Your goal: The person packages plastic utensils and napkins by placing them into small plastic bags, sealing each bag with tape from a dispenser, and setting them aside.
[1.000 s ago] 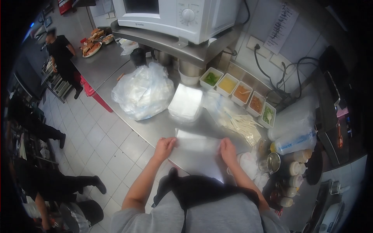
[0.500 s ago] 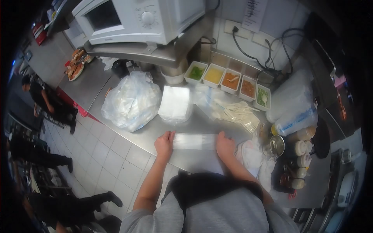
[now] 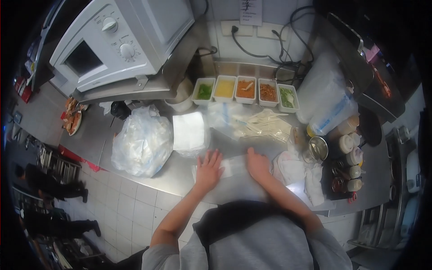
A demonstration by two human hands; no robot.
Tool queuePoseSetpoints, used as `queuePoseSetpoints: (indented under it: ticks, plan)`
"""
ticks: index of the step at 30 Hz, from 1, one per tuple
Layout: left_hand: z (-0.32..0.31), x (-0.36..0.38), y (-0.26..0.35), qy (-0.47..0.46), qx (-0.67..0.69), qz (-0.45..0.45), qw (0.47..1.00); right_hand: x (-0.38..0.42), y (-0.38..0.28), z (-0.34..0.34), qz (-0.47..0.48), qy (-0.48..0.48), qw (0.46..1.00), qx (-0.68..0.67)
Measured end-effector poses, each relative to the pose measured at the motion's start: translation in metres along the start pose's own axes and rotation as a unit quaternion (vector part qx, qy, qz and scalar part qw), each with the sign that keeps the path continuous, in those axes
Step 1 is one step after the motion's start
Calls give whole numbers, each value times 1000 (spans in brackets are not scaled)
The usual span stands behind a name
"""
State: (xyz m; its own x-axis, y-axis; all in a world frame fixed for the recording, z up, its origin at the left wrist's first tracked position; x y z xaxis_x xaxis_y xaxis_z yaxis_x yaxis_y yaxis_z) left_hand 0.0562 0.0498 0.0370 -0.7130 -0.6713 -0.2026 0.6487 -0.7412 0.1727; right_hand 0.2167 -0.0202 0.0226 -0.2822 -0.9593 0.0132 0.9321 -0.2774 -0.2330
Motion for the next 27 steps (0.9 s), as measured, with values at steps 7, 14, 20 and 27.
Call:
queuePoseSetpoints:
  ticks: [7,14,20,27]
  plan:
    - [-13,-3,0,-59,-50,-3,997,20,-90,1,200,176,954,-134]
    - [-16,-7,-8,-68,-14,13,998,20,-13,-11,59,100,993,-9]
    - [6,-34,-19,-177,181,-118,960,1,11,5,35,54,994,-83]
    - [-25,-24,-10,-426,389,-111,810,-28,42,-4,68,-82,935,-337]
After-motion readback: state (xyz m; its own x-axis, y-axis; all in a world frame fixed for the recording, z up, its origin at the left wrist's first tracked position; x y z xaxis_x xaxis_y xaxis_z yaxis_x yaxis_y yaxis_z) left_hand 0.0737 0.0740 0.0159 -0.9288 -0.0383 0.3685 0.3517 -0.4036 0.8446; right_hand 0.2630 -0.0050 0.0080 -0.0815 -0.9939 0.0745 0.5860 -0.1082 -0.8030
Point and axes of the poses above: each hand's wrist, its own x-axis away from the middle knuckle, its own z-axis out of the back of the hand, y = z × x, the point moved 8 cm from there along -x, towards the middle knuckle, and after that the axes turned 11 degrees about z, right-handed, at the moved point
